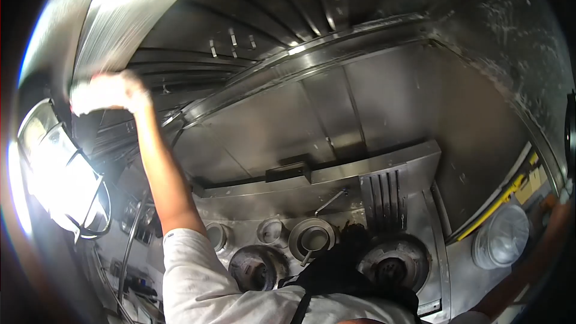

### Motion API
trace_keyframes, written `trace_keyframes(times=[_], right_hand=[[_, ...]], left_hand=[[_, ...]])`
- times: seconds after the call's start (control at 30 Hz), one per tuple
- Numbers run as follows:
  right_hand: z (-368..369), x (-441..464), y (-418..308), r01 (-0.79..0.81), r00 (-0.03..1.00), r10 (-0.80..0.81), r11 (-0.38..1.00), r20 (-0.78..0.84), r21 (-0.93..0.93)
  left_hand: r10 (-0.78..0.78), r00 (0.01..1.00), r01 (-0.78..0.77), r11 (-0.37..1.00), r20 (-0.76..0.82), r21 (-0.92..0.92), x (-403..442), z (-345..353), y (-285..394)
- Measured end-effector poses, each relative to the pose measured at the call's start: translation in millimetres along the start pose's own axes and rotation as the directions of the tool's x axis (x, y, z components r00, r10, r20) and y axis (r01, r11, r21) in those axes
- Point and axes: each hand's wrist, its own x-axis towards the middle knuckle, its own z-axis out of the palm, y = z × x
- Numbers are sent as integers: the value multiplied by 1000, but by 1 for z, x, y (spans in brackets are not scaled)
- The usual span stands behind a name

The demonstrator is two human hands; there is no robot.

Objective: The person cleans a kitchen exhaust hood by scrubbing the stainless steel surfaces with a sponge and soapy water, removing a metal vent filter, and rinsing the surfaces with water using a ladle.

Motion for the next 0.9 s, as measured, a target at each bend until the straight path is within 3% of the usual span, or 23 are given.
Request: trace_keyframes(times=[0.07, 0.1, 0.13, 0.2, 0.23, 0.27, 0.3, 0.33, 0.37, 0.4, 0.43, 0.47, 0.5, 0.6, 0.67, 0.73, 0.8, 0.87, 0.9], right_hand=[[-4, -2, 4, 34, 999, -34, 999, 4, 12], [0, -3, 7, 54, 998, -54, 998, 7, 21], [14, -3, 11, 96, 990, -91, 994, -108, 48], [46, 2, 20, 173, 931, -133, 981, -339, 89], [32, 2, 19, 107, 977, -101, 994, -190, 22], [9, 6, 15, 79, 997, -79, 996, 12, -41], [-17, 10, 10, 58, 976, -36, 994, 214, -97], [-16, 12, 11, 54, 978, -37, 996, 207, -75], [-15, 14, 12, 49, 979, -37, 997, 200, -54], [-14, 16, 13, 45, 980, -38, 998, 193, -33], [17, 11, 18, 71, 995, -66, 995, -69, 70], [36, 8, 24, 124, 942, -70, 981, -330, 147], [29, 6, 26, 109, 962, -56, 976, -266, 190], [34, 8, 25, 67, 969, -35, 990, -245, 123], [46, 10, 26, -129, 974, 127, 992, -188, 0], [43, 9, 23, -128, 967, 144, 988, -210, 88], [43, 10, 23, -149, 977, 160, 985, -143, 86], [45, 10, 24, -144, 970, 162, 984, -180, 106], [44, 11, 25, -140, 970, 158, 984, -185, 109]], left_hand=[[3, 973, -102, 905, -232, -414, 26, -56, 104], [6, 996, -44, 886, -83, -461, 50, -97, 153], [15, 998, 18, 866, 62, -500, 77, -134, 199], [76, 975, 52, 834, 208, -549, 121, -187, 261], [150, 989, -129, 854, 2, -505, 116, -189, 291], [111, 993, -113, 720, -46, -685, 123, -193, 314], [139, 987, -155, 692, -80, -705, 135, -206, 337], [167, 979, -196, 661, -113, -724, 147, -219, 360], [356, 931, -208, 698, 80, -685, 162, -241, 377], [284, 934, -340, 529, -216, -778, 169, -237, 397], [420, 897, -363, 525, -136, -770, 172, -245, 419], [437, 878, -447, 604, -195, -659, 180, -256, 443], [411, 868, -495, 660, -280, -566, 189, -266, 466], [592, 760, -614, 521, -268, -593, 222, -289, 523], [644, 705, -681, 496, -298, -539, 240, -305, 548], [699, 646, -745, 488, -307, -455, 257, -325, 562], [675, 674, -709, 475, -302, -521, 256, -331, 607], [662, 705, -670, 504, -255, -545, 244, -341, 630], [714, 659, -692, 453, -236, -563, 233, -341, 635]])
